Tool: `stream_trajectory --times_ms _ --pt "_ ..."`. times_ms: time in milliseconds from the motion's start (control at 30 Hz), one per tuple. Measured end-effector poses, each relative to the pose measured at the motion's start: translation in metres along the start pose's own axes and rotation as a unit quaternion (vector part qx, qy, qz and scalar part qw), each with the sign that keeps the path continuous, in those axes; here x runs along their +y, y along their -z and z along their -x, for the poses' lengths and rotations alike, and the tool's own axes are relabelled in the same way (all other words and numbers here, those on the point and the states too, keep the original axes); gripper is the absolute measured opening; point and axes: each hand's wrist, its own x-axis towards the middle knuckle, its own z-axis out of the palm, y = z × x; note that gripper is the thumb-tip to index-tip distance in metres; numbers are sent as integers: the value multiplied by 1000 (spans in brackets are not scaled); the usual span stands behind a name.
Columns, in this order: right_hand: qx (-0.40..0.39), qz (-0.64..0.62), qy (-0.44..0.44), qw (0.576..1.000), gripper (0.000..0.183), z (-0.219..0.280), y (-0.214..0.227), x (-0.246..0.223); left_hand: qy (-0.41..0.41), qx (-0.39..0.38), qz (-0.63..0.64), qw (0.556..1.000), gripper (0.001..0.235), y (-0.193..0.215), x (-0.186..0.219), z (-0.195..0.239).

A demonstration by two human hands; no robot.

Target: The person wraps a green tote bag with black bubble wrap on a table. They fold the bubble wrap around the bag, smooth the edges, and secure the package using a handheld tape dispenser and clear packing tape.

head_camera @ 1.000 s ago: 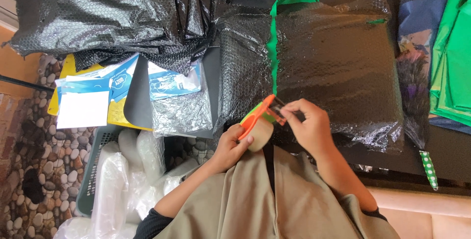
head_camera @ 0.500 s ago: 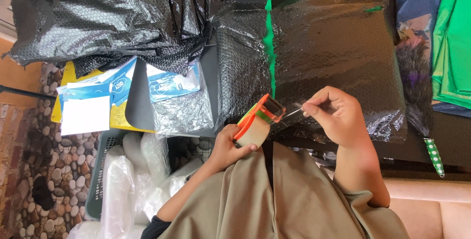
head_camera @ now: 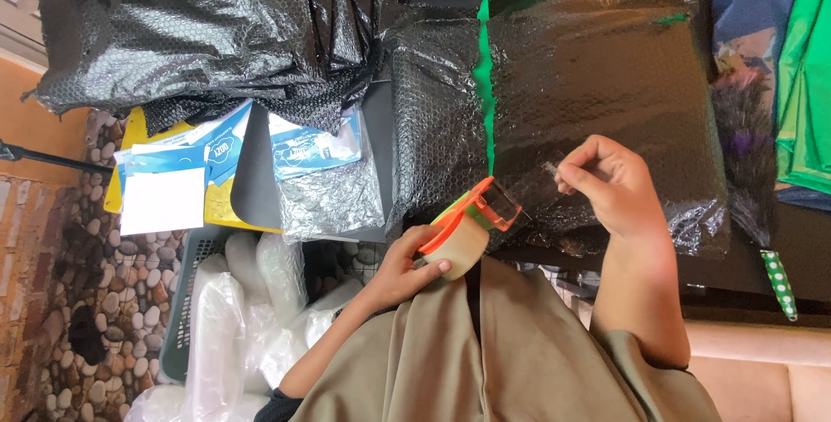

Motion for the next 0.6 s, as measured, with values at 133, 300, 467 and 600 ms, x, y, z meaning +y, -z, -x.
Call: stream_trajectory --times_ms 133,300,467,600 --pt "6 11 -1 1000 23 5 -8 11 2 7 17 1000 33 -1 -26 17" --pt "-9 56 40 998 26 17 -53 -49 66 60 -13 996 40 3 -40 19" --pt "-52 158 132 977 24 27 -99 -106 131 98 -12 986 44 15 -52 27" --pt "-72 162 161 971 24 22 -116 -120 151 82 -9 985 41 24 -46 36"
